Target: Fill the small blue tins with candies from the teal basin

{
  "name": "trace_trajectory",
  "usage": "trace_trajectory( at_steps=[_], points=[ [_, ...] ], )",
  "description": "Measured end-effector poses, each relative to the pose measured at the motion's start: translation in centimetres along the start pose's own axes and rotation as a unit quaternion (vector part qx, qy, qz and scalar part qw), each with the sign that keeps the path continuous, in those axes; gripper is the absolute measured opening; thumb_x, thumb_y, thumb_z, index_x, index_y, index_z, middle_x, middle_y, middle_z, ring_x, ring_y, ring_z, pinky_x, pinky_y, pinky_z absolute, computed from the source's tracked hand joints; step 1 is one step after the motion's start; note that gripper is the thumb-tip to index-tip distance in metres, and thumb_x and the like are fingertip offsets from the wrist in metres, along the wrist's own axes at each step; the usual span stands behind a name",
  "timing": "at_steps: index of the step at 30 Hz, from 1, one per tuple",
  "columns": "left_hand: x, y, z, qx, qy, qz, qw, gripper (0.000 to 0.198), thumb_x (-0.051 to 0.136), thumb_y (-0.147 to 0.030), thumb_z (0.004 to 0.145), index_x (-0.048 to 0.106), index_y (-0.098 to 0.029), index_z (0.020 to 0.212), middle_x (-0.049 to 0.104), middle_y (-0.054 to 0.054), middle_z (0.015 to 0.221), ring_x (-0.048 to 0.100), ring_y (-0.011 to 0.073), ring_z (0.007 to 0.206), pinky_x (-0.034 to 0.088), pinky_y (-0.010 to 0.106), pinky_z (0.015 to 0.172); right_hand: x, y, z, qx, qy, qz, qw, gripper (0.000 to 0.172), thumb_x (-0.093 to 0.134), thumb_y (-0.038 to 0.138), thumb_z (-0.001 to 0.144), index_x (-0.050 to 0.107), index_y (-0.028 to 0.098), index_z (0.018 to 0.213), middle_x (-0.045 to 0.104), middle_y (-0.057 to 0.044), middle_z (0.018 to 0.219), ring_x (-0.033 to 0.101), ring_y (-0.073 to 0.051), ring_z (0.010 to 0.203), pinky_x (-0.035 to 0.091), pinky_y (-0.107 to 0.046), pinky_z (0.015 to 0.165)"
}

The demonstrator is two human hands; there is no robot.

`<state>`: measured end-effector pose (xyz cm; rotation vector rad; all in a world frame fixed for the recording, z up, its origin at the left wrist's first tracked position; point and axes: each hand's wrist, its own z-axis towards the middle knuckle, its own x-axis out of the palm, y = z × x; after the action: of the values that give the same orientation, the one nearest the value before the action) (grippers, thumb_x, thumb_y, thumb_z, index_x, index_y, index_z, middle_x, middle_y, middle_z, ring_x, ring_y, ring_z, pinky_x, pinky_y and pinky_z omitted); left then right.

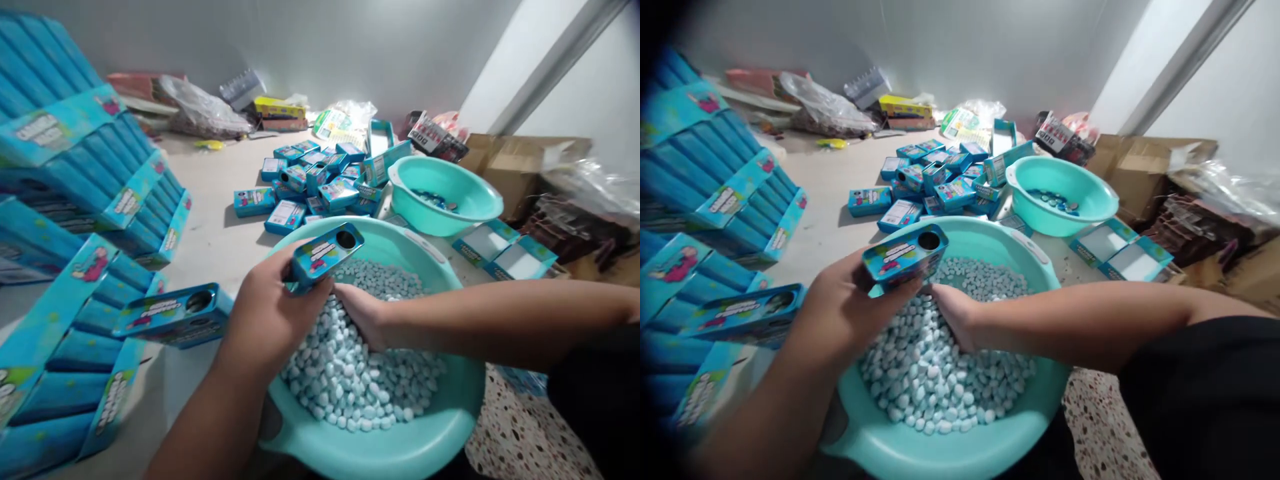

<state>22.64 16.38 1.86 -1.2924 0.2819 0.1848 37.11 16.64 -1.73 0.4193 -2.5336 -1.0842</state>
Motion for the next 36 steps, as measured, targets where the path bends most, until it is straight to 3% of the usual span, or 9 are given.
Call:
trace_trajectory(
  at_steps=[3, 7, 10, 14, 17, 22, 26, 29, 36],
  points=[
    [0.2, -0.6, -0.2, -0.032, -0.055, -0.033, 0.997, 0.025, 0.082, -0.033, 0.073, 0.074, -0.023, 0.094, 0.076, 0.001, 0.090, 0.071, 0.0233, 0.082, 0.059, 0.033, 0.076, -0.1, 1.0, 0.4, 0.076, 0.016, 0.151, 0.986, 0.057, 0.039, 0.064, 0.085, 0.071, 0.021, 0.101, 0.074, -0.007, 0.076, 0.072, -0.026, 0.071, 0.059, -0.049, 0.079],
    [0.4, -1.6, -0.6, -0.004, -0.134, -0.060, 0.989, 0.025, 0.085, -0.030, 0.070, 0.072, -0.024, 0.090, 0.075, -0.002, 0.088, 0.071, 0.0211, 0.082, 0.060, 0.031, 0.075, -0.4, 2.7, 0.8, -0.054, 0.002, 0.225, 0.973, 0.043, 0.040, 0.047, 0.091, 0.069, 0.018, 0.101, 0.072, -0.006, 0.072, 0.070, -0.023, 0.071, 0.060, -0.040, 0.075],
    [0.3, -2.0, -0.8, 0.015, -0.151, -0.092, 0.984, 0.029, 0.085, -0.027, 0.070, 0.069, -0.025, 0.094, 0.075, -0.002, 0.097, 0.072, 0.0225, 0.094, 0.061, 0.032, 0.086, -1.2, 3.8, 0.8, -0.154, -0.018, 0.185, 0.970, 0.048, 0.034, 0.046, 0.094, 0.066, 0.015, 0.113, 0.075, -0.009, 0.085, 0.070, -0.023, 0.079, 0.059, -0.040, 0.079],
    [0.3, -1.6, -1.1, 0.027, -0.153, -0.102, 0.983, 0.037, 0.085, -0.029, 0.069, 0.068, -0.024, 0.101, 0.074, 0.001, 0.105, 0.070, 0.0251, 0.101, 0.059, 0.038, 0.094, -3.5, 5.3, 0.5, -0.263, -0.079, 0.040, 0.961, 0.067, 0.028, 0.060, 0.093, 0.058, 0.016, 0.133, 0.075, -0.012, 0.104, 0.069, -0.028, 0.097, 0.057, -0.049, 0.085],
    [0.3, -1.0, -1.2, 0.052, -0.121, -0.075, 0.988, 0.037, 0.083, -0.029, 0.071, 0.068, -0.024, 0.104, 0.073, 0.002, 0.104, 0.070, 0.0246, 0.096, 0.060, 0.037, 0.087, -5.2, 6.6, -0.1, -0.336, -0.125, -0.050, 0.932, 0.075, 0.021, 0.062, 0.093, 0.046, 0.015, 0.146, 0.070, -0.014, 0.120, 0.066, -0.029, 0.111, 0.056, -0.052, 0.089],
    [0.3, -0.3, -0.8, 0.024, 0.040, -0.037, 0.998, 0.036, 0.075, -0.026, 0.076, 0.066, -0.021, 0.111, 0.073, 0.006, 0.103, 0.070, 0.0256, 0.093, 0.058, 0.038, 0.080, -6.3, 8.5, -1.5, -0.421, -0.147, -0.108, 0.888, 0.066, 0.006, 0.041, 0.097, 0.038, 0.010, 0.146, 0.052, -0.016, 0.147, 0.052, -0.021, 0.136, 0.049, -0.043, 0.106],
    [0.1, -0.2, -0.4, -0.036, 0.125, 0.023, 0.991, 0.033, 0.070, -0.026, 0.078, 0.065, -0.021, 0.111, 0.072, 0.004, 0.099, 0.069, 0.0254, 0.088, 0.056, 0.039, 0.076, -5.5, 8.9, -2.5, -0.437, -0.114, 0.117, 0.885, 0.046, 0.025, 0.036, 0.097, 0.053, 0.017, 0.128, 0.065, -0.010, 0.129, 0.060, -0.017, 0.124, 0.052, -0.034, 0.103],
    [0.0, -0.3, -0.2, -0.041, 0.144, 0.056, 0.987, 0.030, 0.069, -0.028, 0.079, 0.065, -0.023, 0.108, 0.072, 0.002, 0.098, 0.069, 0.0235, 0.085, 0.054, 0.037, 0.075, -4.4, 8.9, -3.1, -0.399, -0.081, 0.275, 0.871, 0.033, 0.035, 0.036, 0.096, 0.060, 0.021, 0.111, 0.071, -0.004, 0.104, 0.067, -0.014, 0.107, 0.057, -0.028, 0.094],
    [0.1, 0.2, -0.3, -0.018, 0.134, 0.052, 0.989, 0.029, 0.071, -0.029, 0.079, 0.065, -0.025, 0.107, 0.072, 0.001, 0.096, 0.068, 0.0211, 0.082, 0.052, 0.035, 0.073, -3.0, 8.7, -4.1, -0.381, -0.067, 0.290, 0.875, 0.027, 0.036, 0.036, 0.098, 0.060, 0.024, 0.095, 0.069, 0.001, 0.088, 0.069, -0.011, 0.094, 0.058, -0.026, 0.090]
  ],
)
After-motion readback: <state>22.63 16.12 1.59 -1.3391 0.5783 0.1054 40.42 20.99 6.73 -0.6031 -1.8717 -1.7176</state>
